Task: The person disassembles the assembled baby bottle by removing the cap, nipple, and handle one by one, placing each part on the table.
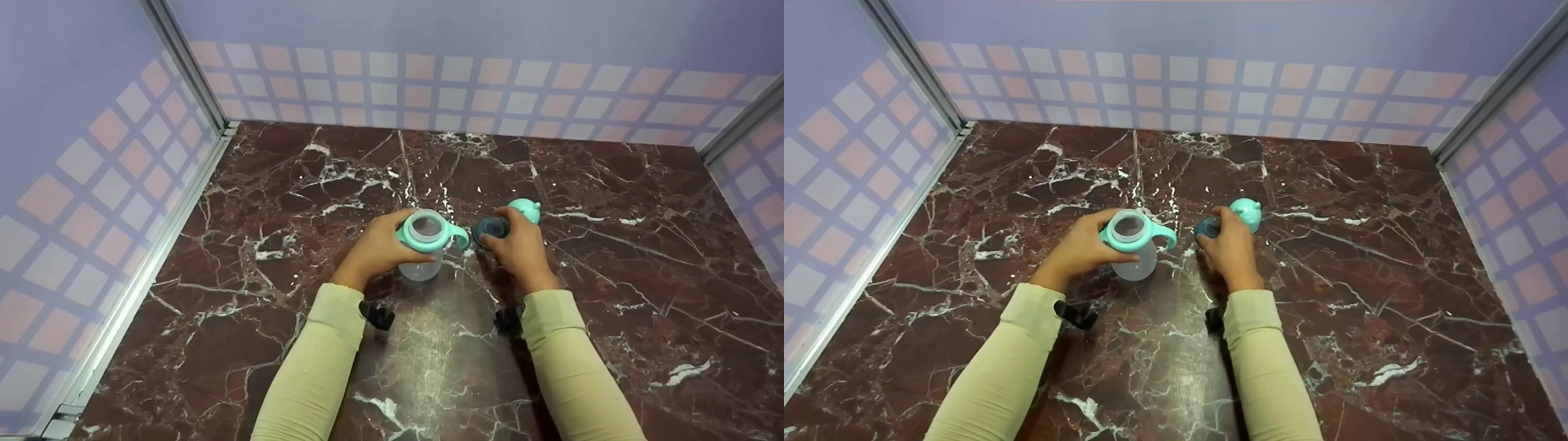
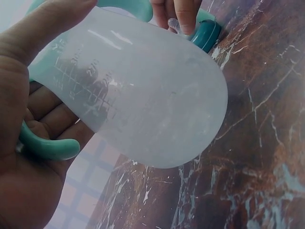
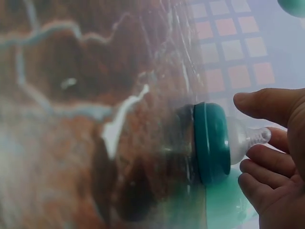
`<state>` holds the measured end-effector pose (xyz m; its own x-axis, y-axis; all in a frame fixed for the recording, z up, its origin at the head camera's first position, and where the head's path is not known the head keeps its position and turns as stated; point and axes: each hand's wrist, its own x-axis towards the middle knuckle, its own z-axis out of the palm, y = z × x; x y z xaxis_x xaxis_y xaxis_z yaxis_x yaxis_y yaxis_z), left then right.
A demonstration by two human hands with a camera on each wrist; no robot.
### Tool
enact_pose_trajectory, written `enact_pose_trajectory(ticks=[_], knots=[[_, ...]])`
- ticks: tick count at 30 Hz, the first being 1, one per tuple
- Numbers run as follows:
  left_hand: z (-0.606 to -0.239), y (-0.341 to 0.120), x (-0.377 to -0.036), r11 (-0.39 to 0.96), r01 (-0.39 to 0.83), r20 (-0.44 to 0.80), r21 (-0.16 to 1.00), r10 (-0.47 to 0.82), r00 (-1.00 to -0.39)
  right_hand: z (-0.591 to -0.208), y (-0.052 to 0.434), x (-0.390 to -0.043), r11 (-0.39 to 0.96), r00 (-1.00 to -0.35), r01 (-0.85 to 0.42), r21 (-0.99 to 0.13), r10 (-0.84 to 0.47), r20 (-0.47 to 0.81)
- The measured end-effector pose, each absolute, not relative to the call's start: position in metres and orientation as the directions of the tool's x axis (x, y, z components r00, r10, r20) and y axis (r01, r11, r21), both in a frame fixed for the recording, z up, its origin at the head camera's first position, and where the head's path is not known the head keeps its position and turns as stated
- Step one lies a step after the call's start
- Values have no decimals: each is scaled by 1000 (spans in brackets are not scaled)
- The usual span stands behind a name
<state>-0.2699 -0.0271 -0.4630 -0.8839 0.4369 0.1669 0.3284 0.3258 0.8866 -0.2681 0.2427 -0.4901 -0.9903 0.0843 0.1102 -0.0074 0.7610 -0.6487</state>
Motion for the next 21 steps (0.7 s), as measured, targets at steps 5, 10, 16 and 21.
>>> enact_pose_trajectory(ticks=[5, 10, 16, 21], knots=[[-463, -26, -270, 313, 312, 157, 897, 436, -886, -484, 240, -264, 761, -987, -35, -648, 77, 143], [-463, -26, -270, 294, 303, 155, 907, 436, -887, -477, 236, -262, 754, -981, -59, -654, 77, 177], [-462, -26, -269, 299, 315, 167, 901, 432, -886, -470, 233, -260, 748, -971, -92, -657, 79, 226], [-461, -26, -268, 303, 318, 169, 898, 431, -886, -465, 232, -257, 739, -962, -127, -661, 71, 265]])
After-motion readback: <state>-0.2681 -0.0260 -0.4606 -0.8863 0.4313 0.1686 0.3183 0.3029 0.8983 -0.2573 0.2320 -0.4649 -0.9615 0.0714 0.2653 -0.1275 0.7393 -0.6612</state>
